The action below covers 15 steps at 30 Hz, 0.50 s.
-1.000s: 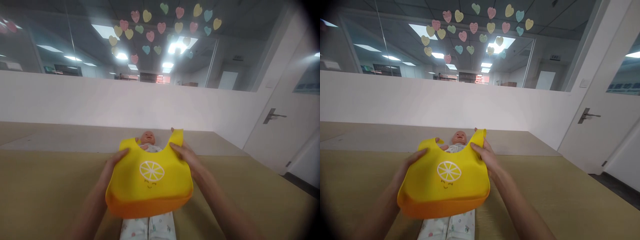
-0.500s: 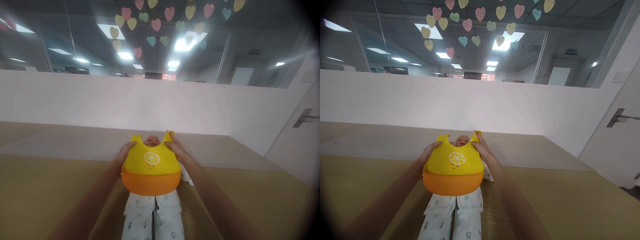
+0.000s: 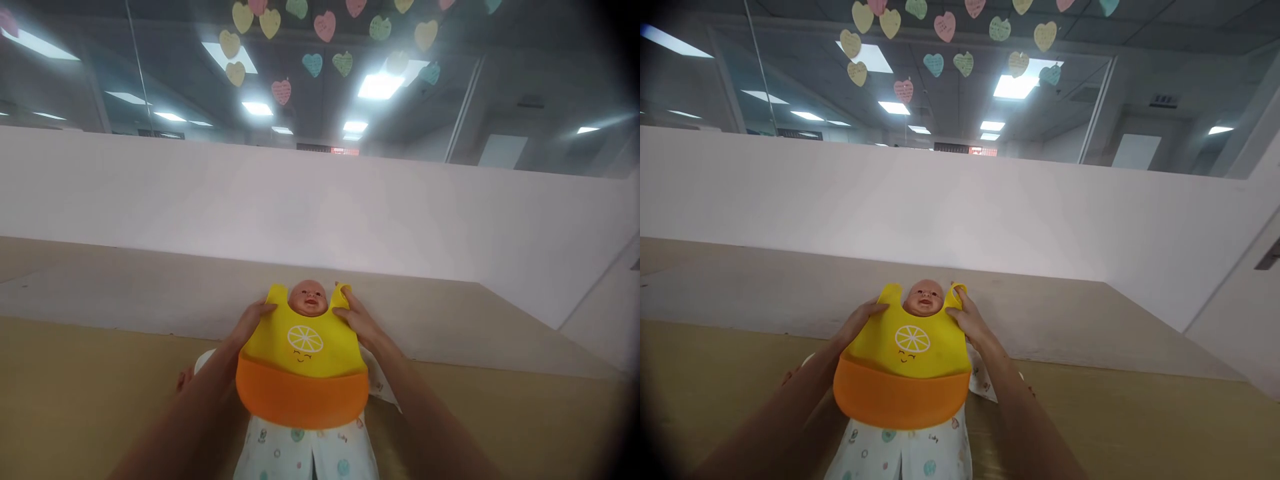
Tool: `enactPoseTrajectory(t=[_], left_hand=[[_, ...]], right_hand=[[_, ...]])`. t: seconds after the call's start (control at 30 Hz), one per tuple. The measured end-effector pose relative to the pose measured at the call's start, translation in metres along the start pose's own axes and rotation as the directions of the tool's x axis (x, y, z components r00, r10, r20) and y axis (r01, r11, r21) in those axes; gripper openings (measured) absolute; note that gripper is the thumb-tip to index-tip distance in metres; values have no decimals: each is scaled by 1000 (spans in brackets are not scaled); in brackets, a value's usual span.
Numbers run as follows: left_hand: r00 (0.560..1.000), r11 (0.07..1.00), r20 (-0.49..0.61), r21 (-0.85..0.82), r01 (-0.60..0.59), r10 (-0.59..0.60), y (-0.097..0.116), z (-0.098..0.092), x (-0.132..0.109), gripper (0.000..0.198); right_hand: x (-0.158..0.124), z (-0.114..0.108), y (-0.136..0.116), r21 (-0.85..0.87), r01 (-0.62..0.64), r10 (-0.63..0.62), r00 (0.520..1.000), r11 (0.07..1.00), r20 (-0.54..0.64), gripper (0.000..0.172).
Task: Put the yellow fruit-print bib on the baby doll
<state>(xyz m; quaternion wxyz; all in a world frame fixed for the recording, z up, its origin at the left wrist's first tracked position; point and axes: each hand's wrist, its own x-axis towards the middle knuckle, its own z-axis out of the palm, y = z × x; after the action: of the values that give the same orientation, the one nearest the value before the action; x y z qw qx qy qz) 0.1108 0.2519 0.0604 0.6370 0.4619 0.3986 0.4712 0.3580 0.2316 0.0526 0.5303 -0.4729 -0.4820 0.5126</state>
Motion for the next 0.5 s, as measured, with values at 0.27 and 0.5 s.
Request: enactPoseTrajectory(t=[0.27, 0.5], left_hand=[[999, 999, 36, 43, 26, -27, -7, -12, 30, 47], [979, 970, 70, -136, 201, -193, -18, -19, 39, 21]], right_hand=[[17, -2, 7, 25, -54, 54, 998, 998, -13, 84], [19, -4, 22, -31, -24, 25, 999, 999, 39, 30]])
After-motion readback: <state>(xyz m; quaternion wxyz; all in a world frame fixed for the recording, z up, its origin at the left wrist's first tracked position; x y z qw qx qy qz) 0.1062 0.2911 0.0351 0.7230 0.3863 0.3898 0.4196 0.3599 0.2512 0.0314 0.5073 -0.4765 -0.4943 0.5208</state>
